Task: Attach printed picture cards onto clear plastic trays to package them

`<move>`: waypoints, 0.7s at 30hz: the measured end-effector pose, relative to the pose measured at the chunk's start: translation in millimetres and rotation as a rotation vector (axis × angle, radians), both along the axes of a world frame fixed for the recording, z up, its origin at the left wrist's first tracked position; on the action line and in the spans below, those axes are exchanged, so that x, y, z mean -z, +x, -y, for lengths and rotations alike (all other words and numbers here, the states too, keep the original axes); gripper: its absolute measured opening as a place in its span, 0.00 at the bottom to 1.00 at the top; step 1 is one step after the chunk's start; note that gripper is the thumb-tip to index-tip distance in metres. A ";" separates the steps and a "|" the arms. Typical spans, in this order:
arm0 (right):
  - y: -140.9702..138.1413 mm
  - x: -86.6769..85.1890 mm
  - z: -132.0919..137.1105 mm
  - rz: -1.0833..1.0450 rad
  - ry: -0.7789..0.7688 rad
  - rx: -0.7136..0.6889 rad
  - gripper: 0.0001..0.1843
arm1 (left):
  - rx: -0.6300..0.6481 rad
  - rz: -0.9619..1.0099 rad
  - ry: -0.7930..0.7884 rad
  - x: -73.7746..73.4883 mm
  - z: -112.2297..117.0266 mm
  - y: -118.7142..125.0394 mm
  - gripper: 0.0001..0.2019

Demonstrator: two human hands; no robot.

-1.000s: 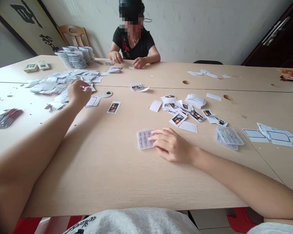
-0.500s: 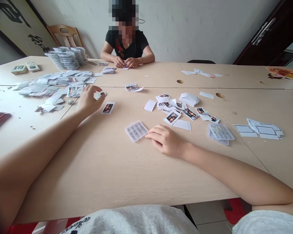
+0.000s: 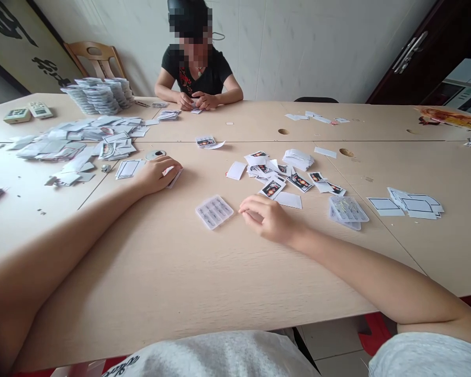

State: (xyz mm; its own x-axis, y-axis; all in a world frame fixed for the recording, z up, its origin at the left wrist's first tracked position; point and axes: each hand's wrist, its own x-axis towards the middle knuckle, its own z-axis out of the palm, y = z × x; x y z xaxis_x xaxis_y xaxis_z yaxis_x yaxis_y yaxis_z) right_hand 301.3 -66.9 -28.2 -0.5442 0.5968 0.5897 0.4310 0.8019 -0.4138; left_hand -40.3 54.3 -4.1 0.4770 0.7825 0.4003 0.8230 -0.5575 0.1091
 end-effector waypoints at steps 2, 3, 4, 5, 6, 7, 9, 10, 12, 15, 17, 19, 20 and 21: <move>12.3 -4.0 -12.4 0.023 0.166 0.149 0.06 | -0.004 -0.006 0.017 0.4 -0.1 0.1 0.18; 21.7 -6.2 -20.3 0.042 0.222 0.255 0.06 | -0.004 -0.010 0.024 0.5 -0.4 -0.3 0.18; 33.0 -8.4 -28.9 0.072 0.244 0.366 0.07 | -0.004 -0.013 0.030 0.6 -0.7 -0.7 0.18; 46.1 -10.5 -37.7 0.116 0.241 0.469 0.08 | -0.002 -0.015 0.035 0.5 -0.9 -1.1 0.18; 60.2 -12.4 -46.3 0.171 0.225 0.578 0.09 | 0.002 -0.018 0.037 0.4 -1.1 -1.4 0.18; 74.7 -14.1 -54.1 0.222 0.192 0.705 0.10 | 0.006 -0.020 0.037 0.2 -1.2 -1.7 0.19; 101.8 -17.8 -66.5 0.315 0.101 0.818 0.10 | 0.014 -0.020 0.044 0.1 -1.6 -2.1 0.19; 113.1 -20.1 -70.6 0.350 0.080 0.812 0.11 | 0.021 -0.019 0.053 0.2 -2.0 -2.2 0.18; 129.5 -26.6 -74.4 0.409 0.070 0.814 0.11 | 0.041 -0.015 0.074 1.0 -3.5 -2.7 0.18; 139.9 -41.7 -70.6 0.458 0.002 0.880 0.12 | 0.066 0.001 0.096 2.6 -6.2 -3.7 0.17; 141.9 -53.5 -64.6 0.503 -0.127 0.953 0.13 | 0.076 0.023 0.098 3.5 -7.5 -4.3 0.16; 144.7 -63.7 -59.1 0.558 -0.273 1.035 0.13 | 0.079 0.040 0.096 3.9 -8.0 -4.9 0.16; 147.2 -67.3 -57.1 0.602 -0.339 1.079 0.13 | 0.078 0.042 0.095 4.0 -8.0 -5.1 0.16; 150.9 -69.8 -55.8 0.648 -0.395 1.114 0.13 | 0.076 0.043 0.092 4.0 -7.9 -5.2 0.16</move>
State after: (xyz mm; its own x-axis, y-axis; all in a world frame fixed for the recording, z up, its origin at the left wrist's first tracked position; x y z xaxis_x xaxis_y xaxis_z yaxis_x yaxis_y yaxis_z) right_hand 452.1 -11.1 41.6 0.2245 0.9693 0.1006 0.9744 -0.2247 -0.0087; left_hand -45.6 62.2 -8.1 0.5147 0.7038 0.4897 0.7735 -0.6276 0.0889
